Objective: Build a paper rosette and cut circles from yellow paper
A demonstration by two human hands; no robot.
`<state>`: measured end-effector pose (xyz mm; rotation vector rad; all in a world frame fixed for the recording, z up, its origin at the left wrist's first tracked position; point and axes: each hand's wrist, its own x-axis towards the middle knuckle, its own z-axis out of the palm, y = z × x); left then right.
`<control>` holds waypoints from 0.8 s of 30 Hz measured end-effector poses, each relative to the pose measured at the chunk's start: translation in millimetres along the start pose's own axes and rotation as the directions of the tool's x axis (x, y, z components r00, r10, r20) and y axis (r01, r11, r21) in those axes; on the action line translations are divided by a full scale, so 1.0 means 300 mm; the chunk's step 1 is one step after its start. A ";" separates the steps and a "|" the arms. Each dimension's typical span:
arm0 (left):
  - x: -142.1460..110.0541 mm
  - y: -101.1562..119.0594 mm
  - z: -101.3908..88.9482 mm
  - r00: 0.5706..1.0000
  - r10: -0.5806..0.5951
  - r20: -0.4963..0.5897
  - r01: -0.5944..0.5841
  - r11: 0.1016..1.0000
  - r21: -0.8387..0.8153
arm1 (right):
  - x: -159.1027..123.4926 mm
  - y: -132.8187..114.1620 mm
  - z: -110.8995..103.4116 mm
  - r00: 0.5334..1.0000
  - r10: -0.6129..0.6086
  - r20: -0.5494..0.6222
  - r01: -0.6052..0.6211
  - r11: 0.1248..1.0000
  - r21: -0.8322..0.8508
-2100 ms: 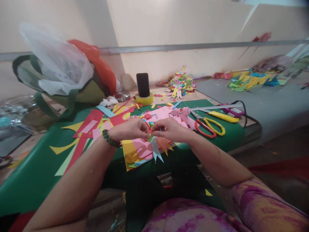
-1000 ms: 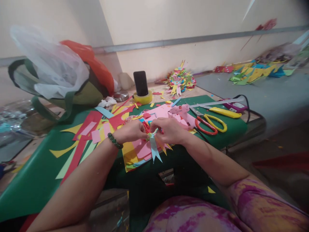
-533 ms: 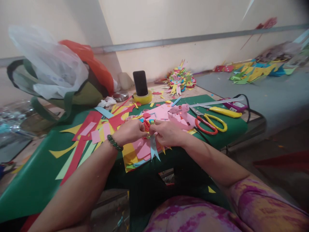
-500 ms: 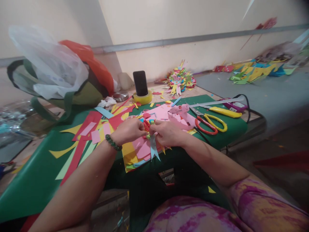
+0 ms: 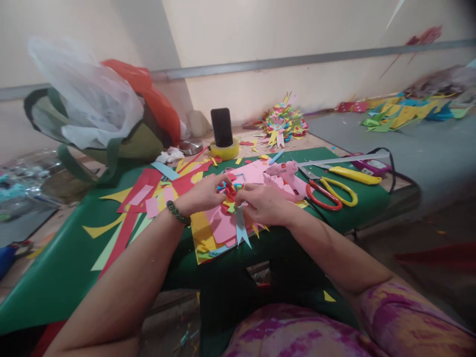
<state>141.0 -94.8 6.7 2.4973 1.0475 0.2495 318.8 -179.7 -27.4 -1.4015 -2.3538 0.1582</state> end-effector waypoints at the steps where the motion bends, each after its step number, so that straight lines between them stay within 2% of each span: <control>1: -0.002 0.004 -0.002 1.000 0.004 0.021 -0.004 1.000 0.004 | 0.001 -0.004 -0.001 1.000 0.009 0.017 -0.008 1.000 -0.007; 5: -0.007 0.006 -0.001 0.996 -0.011 0.086 0.009 1.000 0.022 | 0.005 -0.021 -0.007 0.996 0.053 0.078 -0.049 0.997 -0.059; 9: -0.005 -0.016 0.009 0.995 -0.020 0.097 0.020 1.000 -0.008 | 0.008 -0.030 -0.008 0.993 0.062 0.096 -0.054 0.995 -0.084; 12: 0.002 -0.033 0.012 0.994 0.017 0.104 -0.018 1.000 0.006 | 0.007 -0.027 -0.005 0.994 0.067 0.082 -0.061 0.995 -0.074; 15: 0.009 -0.046 0.013 0.991 0.019 0.133 -0.025 0.999 0.040 | 0.004 -0.014 0.000 0.998 0.062 0.007 -0.061 0.998 -0.022; 17: 0.012 -0.051 0.013 0.989 0.025 0.145 -0.031 0.999 0.037 | 0.003 0.000 0.003 0.997 0.033 -0.075 -0.032 0.999 0.010; 19: 0.015 -0.055 0.014 0.989 0.035 0.143 -0.041 0.999 0.033 | 0.005 0.011 0.006 0.991 -0.045 -0.128 0.047 0.999 0.016; 22: 0.017 -0.058 0.016 0.990 0.033 0.140 -0.039 0.998 0.041 | 0.016 0.014 0.011 0.981 -0.166 -0.096 0.164 0.986 -0.028; 24: 0.018 -0.058 0.017 0.990 0.042 0.137 -0.046 0.998 0.030 | 0.026 0.005 0.011 0.983 -0.176 -0.045 0.173 0.983 -0.065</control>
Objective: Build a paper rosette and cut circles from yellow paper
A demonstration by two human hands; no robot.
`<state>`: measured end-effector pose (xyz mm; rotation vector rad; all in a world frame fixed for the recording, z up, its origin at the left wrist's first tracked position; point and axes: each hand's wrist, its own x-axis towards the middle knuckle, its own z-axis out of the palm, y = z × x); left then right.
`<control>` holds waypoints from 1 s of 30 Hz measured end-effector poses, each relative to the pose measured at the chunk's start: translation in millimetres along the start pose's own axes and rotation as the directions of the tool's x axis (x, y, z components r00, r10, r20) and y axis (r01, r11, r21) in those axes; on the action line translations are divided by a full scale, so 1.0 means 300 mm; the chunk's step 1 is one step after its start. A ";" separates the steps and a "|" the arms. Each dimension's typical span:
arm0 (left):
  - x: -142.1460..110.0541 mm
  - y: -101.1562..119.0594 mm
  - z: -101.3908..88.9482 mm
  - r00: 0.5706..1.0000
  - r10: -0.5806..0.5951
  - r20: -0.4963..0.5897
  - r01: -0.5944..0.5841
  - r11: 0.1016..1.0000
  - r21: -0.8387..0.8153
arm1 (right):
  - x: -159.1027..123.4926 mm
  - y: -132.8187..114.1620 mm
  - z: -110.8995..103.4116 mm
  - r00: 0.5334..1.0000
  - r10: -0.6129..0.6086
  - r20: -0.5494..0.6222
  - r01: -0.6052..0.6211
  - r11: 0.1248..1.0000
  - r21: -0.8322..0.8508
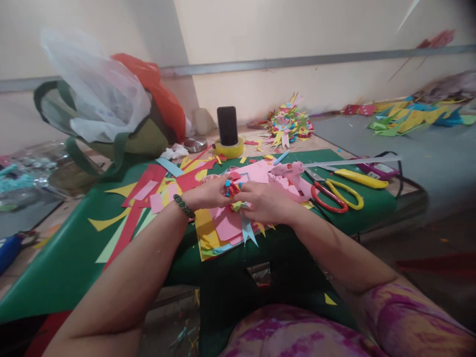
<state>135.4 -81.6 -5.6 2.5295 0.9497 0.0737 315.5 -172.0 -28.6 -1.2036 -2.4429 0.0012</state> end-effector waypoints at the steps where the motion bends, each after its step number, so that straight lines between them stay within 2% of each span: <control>1: 0.000 0.000 0.000 1.000 0.008 0.001 -0.008 1.000 -0.011 | 0.006 -0.006 -0.002 1.000 0.009 0.028 -0.009 1.000 -0.013; 5: 0.000 -0.006 -0.004 0.999 0.008 0.042 -0.005 0.997 -0.072 | 0.022 -0.027 -0.014 0.991 0.047 0.126 -0.046 0.999 -0.013; 11: 0.000 -0.032 -0.013 0.998 0.002 0.070 0.005 0.996 -0.092 | 0.030 -0.033 -0.015 0.976 0.051 0.212 -0.050 0.999 -0.006; 17: 0.003 -0.030 -0.013 0.994 0.040 0.104 -0.023 0.988 -0.155 | 0.030 -0.028 -0.013 0.977 0.101 0.186 -0.106 0.994 0.016; 22: 0.004 -0.019 -0.009 0.997 0.061 0.053 -0.056 0.995 -0.083 | 0.030 -0.027 -0.013 0.969 0.170 0.181 -0.172 0.985 -0.006; 30: -0.005 0.006 -0.013 0.996 0.068 0.050 -0.066 0.997 -0.032 | 0.025 -0.025 -0.015 0.963 0.175 0.203 -0.180 0.984 0.008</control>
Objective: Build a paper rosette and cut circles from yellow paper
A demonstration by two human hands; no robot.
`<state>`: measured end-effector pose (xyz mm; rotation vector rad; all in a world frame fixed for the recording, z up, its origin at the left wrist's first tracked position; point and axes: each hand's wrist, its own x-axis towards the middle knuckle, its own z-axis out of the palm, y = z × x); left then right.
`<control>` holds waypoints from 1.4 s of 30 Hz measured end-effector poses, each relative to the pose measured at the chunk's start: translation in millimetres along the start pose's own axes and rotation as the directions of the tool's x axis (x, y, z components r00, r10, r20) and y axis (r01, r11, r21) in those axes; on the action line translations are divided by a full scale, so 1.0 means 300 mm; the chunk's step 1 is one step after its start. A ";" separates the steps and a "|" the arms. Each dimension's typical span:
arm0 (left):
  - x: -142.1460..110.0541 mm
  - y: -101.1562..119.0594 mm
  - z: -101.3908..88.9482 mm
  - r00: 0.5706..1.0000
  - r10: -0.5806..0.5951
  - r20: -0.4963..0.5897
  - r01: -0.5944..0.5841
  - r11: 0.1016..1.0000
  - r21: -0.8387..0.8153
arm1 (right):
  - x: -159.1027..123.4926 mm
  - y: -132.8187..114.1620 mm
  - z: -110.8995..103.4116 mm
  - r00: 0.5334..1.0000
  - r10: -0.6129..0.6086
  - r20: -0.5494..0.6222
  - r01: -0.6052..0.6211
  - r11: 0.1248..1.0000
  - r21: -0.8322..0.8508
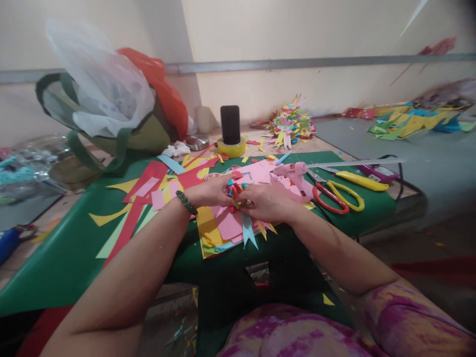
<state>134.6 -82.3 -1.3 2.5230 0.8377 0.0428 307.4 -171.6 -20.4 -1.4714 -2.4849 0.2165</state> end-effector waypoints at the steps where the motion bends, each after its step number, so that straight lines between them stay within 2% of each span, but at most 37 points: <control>1: -0.001 0.002 -0.001 1.000 -0.004 0.009 0.004 1.000 0.001 | -0.003 0.000 0.000 1.000 0.002 -0.004 -0.002 1.000 0.006; 7: -0.009 0.000 -0.008 0.999 -0.025 0.030 0.025 1.000 -0.003 | -0.026 0.009 -0.002 0.997 -0.008 -0.078 0.016 0.993 0.114; 10: -0.011 -0.002 -0.008 0.999 -0.030 0.029 0.031 1.000 -0.007 | -0.033 0.026 0.000 0.985 0.000 -0.170 0.029 0.985 0.170; 14: -0.011 0.002 -0.007 0.999 -0.030 0.035 0.031 0.998 -0.045 | -0.038 0.040 0.007 0.966 -0.010 -0.259 0.041 0.992 0.116; 20: -0.007 -0.006 -0.004 1.000 -0.010 0.015 0.011 0.999 -0.032 | -0.033 0.020 0.011 0.988 0.043 -0.149 -0.050 0.998 -0.047; 27: -0.007 -0.007 0.002 1.000 0.009 0.023 -0.009 1.000 -0.025 | -0.022 0.029 0.019 0.996 0.043 -0.083 -0.048 0.997 -0.065; 33: -0.006 0.007 0.001 0.999 -0.031 0.036 0.032 0.999 -0.040 | -0.024 0.036 0.039 0.992 -0.026 -0.125 0.021 0.999 -0.037; 38: -0.007 0.004 0.002 0.999 -0.006 0.036 0.007 0.999 -0.037 | -0.028 0.038 0.037 0.986 -0.053 -0.158 0.050 0.998 -0.023; 42: -0.008 -0.004 0.007 1.000 -0.005 0.024 0.006 0.998 -0.057 | -0.039 0.044 0.028 0.971 -0.052 -0.235 0.051 0.999 -0.010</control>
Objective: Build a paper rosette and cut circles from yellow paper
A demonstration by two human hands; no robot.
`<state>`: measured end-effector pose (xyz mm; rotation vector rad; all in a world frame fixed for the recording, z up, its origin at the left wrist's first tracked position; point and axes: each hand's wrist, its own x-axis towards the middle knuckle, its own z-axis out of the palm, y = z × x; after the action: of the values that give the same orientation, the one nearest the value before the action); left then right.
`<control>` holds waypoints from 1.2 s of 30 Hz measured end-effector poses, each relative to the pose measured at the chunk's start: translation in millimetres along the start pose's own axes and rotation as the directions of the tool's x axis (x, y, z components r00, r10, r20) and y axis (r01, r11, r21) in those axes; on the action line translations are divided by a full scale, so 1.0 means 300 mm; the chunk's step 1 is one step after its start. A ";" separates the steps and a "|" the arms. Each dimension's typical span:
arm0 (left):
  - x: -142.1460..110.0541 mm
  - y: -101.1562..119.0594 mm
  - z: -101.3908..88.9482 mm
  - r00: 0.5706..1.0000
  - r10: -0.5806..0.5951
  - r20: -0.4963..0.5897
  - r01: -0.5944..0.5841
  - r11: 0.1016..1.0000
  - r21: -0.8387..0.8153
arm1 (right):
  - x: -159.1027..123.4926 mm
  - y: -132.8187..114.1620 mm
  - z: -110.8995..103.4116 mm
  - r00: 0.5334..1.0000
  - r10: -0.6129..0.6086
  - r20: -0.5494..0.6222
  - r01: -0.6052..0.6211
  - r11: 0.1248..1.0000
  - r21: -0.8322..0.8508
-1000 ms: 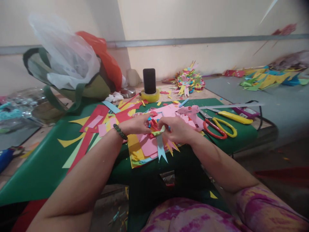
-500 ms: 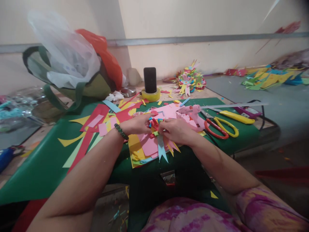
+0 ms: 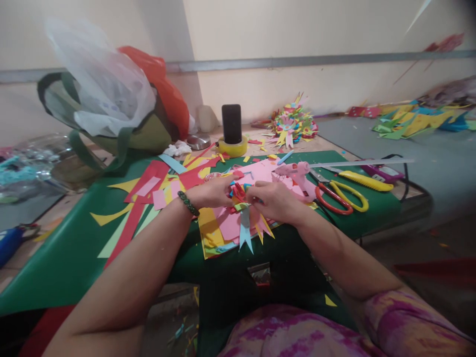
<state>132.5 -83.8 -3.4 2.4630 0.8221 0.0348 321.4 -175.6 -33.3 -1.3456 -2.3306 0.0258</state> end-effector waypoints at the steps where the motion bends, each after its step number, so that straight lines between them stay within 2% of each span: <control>1: 0.000 -0.003 0.001 1.000 -0.002 0.000 0.002 1.000 -0.002 | -0.003 0.000 -0.002 1.000 -0.011 -0.012 0.011 1.000 0.011; 5: 0.001 -0.011 0.004 1.000 -0.001 0.001 0.001 1.000 0.015 | -0.007 -0.006 -0.007 0.998 -0.059 0.035 0.058 0.998 0.026; 10: -0.001 0.005 0.002 0.999 -0.048 0.001 0.048 0.998 0.039 | 0.002 -0.018 -0.012 0.989 -0.052 0.136 0.050 0.999 0.018; 14: -0.001 0.022 -0.003 0.999 -0.030 0.012 0.030 0.999 0.024 | 0.003 -0.018 -0.011 0.986 -0.069 0.153 0.063 0.997 0.043; 17: -0.001 0.019 -0.005 1.000 -0.023 0.009 0.023 1.000 0.007 | -0.002 -0.012 -0.002 0.986 -0.109 0.125 0.105 0.994 0.039; 23: -0.003 -0.015 -0.002 0.999 0.042 0.008 -0.041 0.999 -0.029 | -0.010 0.011 0.011 0.990 -0.120 -0.071 0.121 0.993 0.007; 25: -0.003 -0.019 -0.002 0.999 0.049 0.006 -0.049 0.998 -0.024 | -0.008 0.012 0.013 0.984 -0.157 -0.083 0.157 0.988 -0.002; 28: -0.004 -0.015 -0.003 1.000 0.017 0.014 -0.017 1.000 -0.006 | 0.000 0.008 0.016 0.975 -0.221 -0.016 0.220 0.974 -0.047; 32: -0.006 -0.009 -0.011 1.000 -0.004 0.021 0.004 1.000 0.015 | 0.004 0.003 0.016 0.976 -0.200 0.090 0.208 0.974 -0.087; 36: -0.007 -0.016 -0.020 1.000 0.005 0.024 -0.005 1.000 0.011 | 0.001 0.009 0.015 0.981 -0.176 0.082 0.181 0.982 -0.051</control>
<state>127.2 -78.9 -0.5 2.4709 0.8084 0.0026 321.7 -173.1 -37.9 -1.1756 -2.5271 -0.0465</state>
